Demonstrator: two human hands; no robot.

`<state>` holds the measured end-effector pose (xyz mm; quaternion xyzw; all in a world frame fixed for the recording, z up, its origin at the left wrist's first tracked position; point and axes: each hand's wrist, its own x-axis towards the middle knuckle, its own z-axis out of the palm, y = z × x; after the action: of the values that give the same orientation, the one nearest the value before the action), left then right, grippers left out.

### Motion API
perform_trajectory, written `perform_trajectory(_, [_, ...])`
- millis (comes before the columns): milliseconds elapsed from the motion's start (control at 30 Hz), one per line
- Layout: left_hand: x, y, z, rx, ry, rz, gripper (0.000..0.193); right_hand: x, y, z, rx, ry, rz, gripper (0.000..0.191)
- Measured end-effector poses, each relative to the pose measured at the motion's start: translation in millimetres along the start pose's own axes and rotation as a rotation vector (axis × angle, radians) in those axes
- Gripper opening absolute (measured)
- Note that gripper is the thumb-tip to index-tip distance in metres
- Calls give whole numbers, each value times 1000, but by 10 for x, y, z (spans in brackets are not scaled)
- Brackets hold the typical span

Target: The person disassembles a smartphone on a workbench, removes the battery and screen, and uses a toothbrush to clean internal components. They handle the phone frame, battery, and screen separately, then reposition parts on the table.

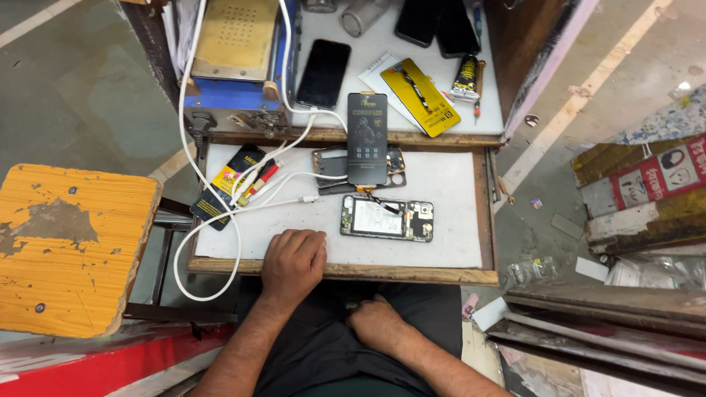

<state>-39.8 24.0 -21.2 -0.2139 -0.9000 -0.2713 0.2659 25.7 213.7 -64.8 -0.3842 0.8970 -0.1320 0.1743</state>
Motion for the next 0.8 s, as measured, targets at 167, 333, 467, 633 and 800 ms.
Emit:
perform_trajectory(167, [27, -25, 103, 24, 18, 1, 16, -184, 44, -88, 212, 127, 76, 12])
perform_trajectory(333, [23, 30, 159, 18, 14, -6, 14, -364, 40, -216, 356, 349, 227, 16])
perform_trajectory(467, [69, 50, 120, -79, -43, -71, 14, -506, 143, -346, 200, 352, 431, 20])
perform_trajectory(633, [227, -53, 21, -46, -88, -161, 26, -733, 428, -403, -29, 399, 605, 37])
perform_trajectory(800, [335, -54, 145, 93, -75, -169, 37, -790, 711, -446, 57, 639, 602, 54])
